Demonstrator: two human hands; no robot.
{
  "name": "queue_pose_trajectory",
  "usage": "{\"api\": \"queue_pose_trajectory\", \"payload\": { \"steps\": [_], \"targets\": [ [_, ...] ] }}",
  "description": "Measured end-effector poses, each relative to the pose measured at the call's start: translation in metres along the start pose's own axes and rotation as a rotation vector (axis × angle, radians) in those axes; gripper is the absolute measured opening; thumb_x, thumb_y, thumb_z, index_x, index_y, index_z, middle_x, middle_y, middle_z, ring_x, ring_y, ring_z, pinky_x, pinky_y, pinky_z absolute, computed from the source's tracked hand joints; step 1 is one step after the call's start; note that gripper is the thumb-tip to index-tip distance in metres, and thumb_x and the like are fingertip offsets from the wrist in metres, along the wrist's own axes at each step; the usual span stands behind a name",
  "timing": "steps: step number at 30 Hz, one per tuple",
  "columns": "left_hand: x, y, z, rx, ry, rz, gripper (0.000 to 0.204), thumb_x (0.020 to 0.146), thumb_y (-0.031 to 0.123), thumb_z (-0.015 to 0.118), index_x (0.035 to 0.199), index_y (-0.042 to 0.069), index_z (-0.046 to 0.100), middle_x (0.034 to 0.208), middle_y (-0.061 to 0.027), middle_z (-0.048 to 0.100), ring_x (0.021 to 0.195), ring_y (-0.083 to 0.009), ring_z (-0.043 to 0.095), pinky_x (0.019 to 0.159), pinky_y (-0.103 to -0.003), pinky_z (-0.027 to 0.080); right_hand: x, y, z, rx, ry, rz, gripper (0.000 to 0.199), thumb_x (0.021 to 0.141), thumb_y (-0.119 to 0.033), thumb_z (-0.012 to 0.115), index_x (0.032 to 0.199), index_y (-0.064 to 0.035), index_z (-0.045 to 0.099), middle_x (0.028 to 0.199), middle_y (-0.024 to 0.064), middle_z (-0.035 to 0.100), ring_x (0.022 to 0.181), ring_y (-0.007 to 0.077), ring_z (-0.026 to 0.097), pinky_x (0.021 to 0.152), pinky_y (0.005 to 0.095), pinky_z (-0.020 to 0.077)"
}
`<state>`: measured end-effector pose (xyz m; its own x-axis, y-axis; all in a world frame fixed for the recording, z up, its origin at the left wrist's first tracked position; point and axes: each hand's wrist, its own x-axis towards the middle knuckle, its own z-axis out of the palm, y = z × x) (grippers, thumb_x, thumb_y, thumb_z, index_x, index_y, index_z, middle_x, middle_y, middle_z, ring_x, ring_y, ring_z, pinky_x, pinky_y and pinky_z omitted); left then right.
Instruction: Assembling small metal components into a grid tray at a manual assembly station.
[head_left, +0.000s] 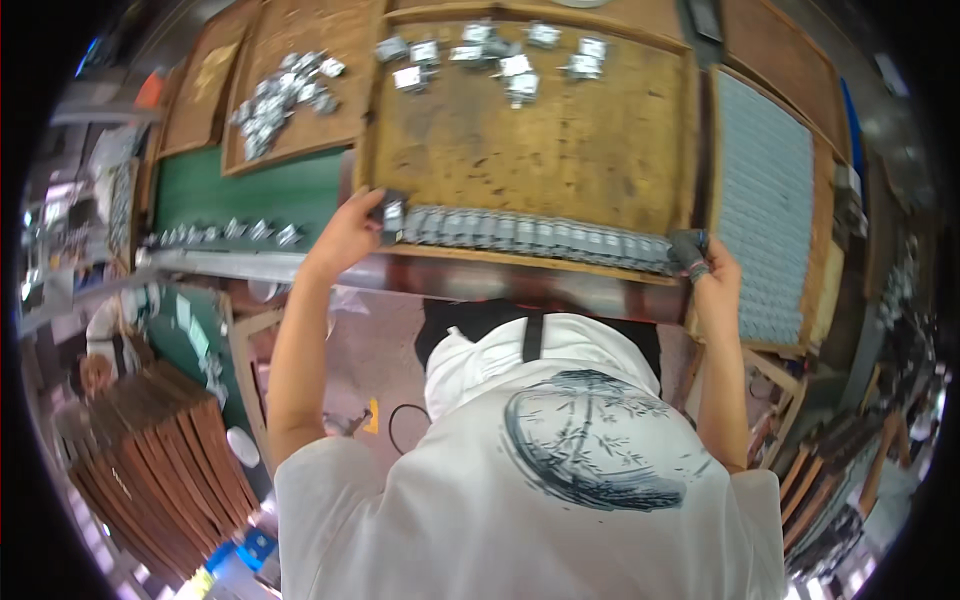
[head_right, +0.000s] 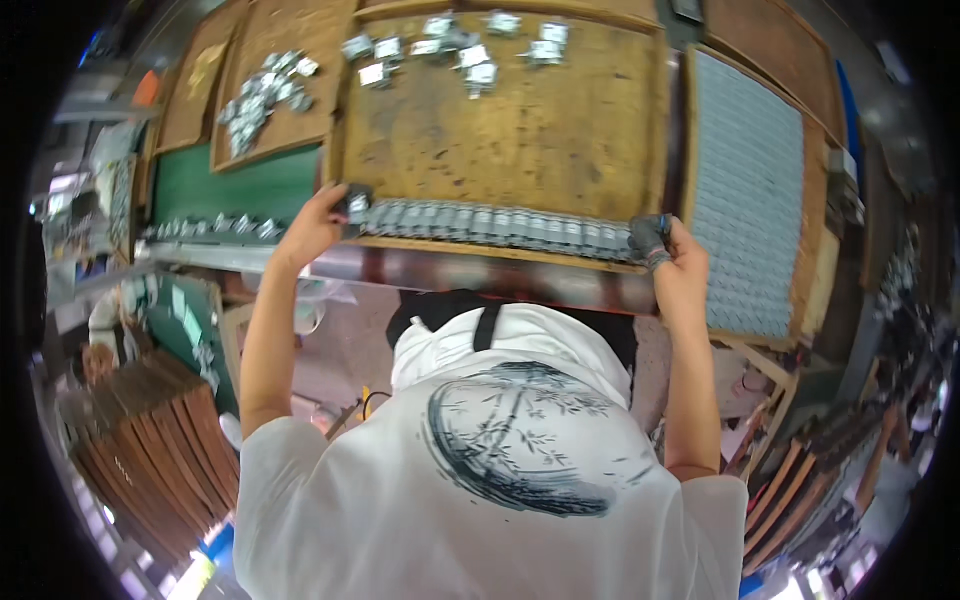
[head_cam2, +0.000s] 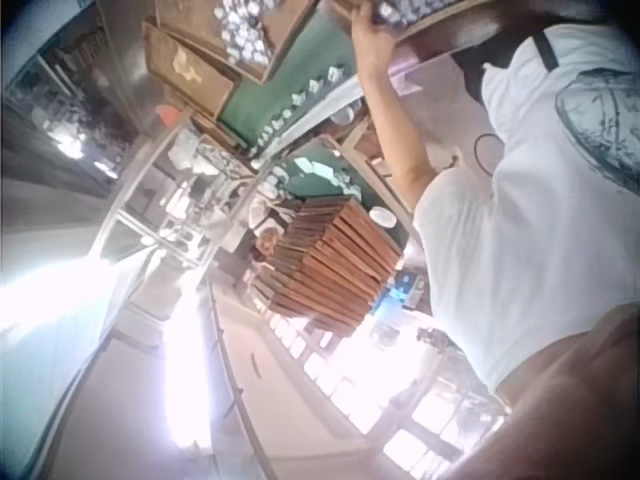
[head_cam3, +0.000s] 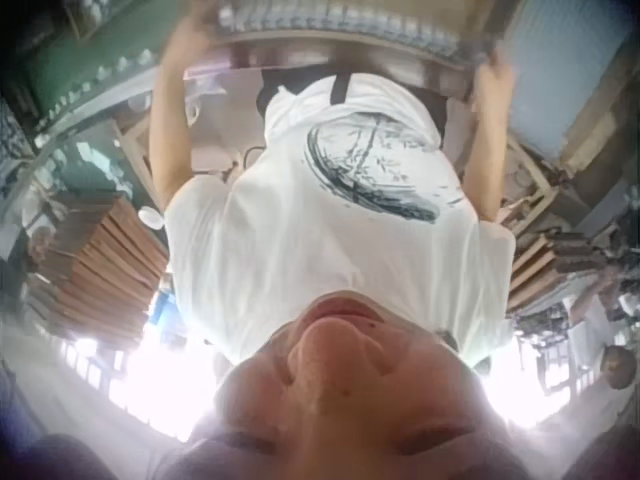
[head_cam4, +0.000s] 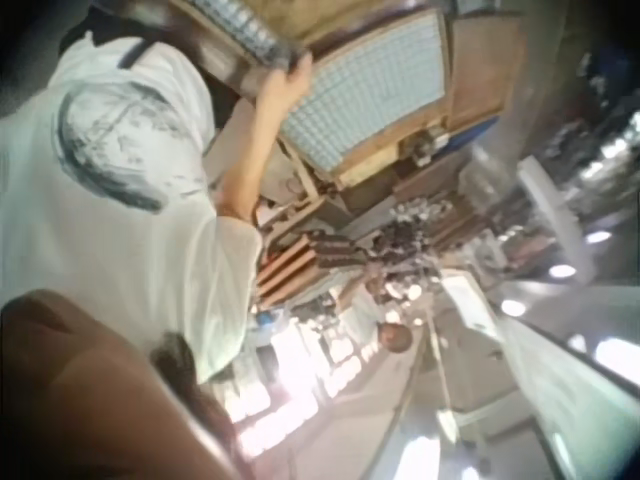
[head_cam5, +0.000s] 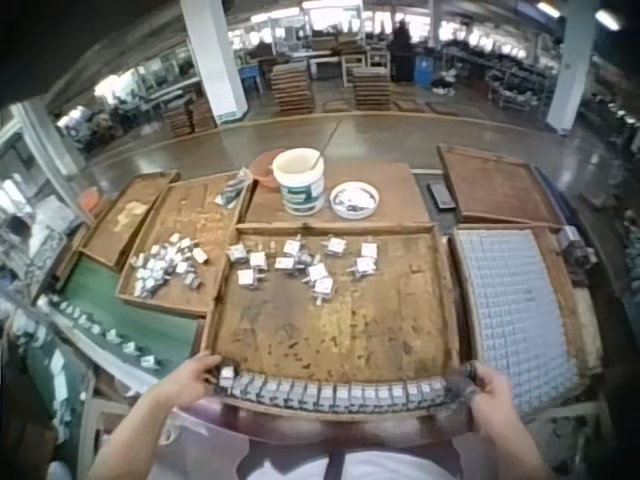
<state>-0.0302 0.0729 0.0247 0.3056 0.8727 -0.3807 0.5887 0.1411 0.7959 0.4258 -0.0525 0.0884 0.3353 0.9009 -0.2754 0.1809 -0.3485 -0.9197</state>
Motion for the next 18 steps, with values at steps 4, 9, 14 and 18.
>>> {"api": "queue_pose_trajectory", "payload": {
  "steps": [4,9,14,18],
  "targets": [
    [0.02,-0.003,-0.016,0.08,-0.288,-0.096,0.07,0.073,-0.019,0.041,0.141,-0.002,0.041,0.142,-0.0141,0.047,0.133,-0.0238,0.042,0.111,-0.031,0.031,0.008,0.052,-0.049,-0.148,0.174,-0.12,0.023,0.087,-0.001,0.051,0.104,0.0009,0.066,0.088,0.0037,0.068,0.081,0.0114,0.061,0.07,0.0251,0.0471],
    [0.014,-0.053,-0.024,-0.161,-0.201,-0.176,0.064,0.08,-0.009,0.037,0.144,-0.001,0.037,0.145,-0.0116,0.041,0.133,-0.0222,0.041,0.11,-0.031,0.03,0.016,0.076,-0.153,-0.113,0.475,-0.006,0.022,0.087,0.002,0.051,0.102,0.0033,0.067,0.085,0.006,0.067,0.073,0.0119,0.06,0.069,0.0261,0.0472],
    [0.018,-0.066,-0.016,-0.023,-0.05,-0.01,0.056,0.09,0.004,0.044,0.146,0.005,0.037,0.156,-0.0152,0.024,0.144,-0.0265,0.023,0.113,-0.036,0.024,0.009,0.112,-0.239,-0.497,1.009,0.082,0.028,0.086,-0.019,0.062,0.105,0.0025,0.065,0.095,0.0156,0.069,0.086,0.0253,0.063,0.081,0.0351,0.0477],
    [0.007,0.014,0.042,0.577,0.011,0.107,0.052,0.096,0.028,0.052,0.141,0.005,0.044,0.15,-0.0187,0.033,0.139,-0.0335,0.032,0.113,-0.039,0.024,0.042,0.167,-0.296,-0.826,0.743,0.155,0.04,0.085,-0.028,0.056,0.116,-0.003,0.062,0.118,0.0216,0.062,0.109,0.0382,0.056,0.095,0.0429,0.042]
  ]
}}
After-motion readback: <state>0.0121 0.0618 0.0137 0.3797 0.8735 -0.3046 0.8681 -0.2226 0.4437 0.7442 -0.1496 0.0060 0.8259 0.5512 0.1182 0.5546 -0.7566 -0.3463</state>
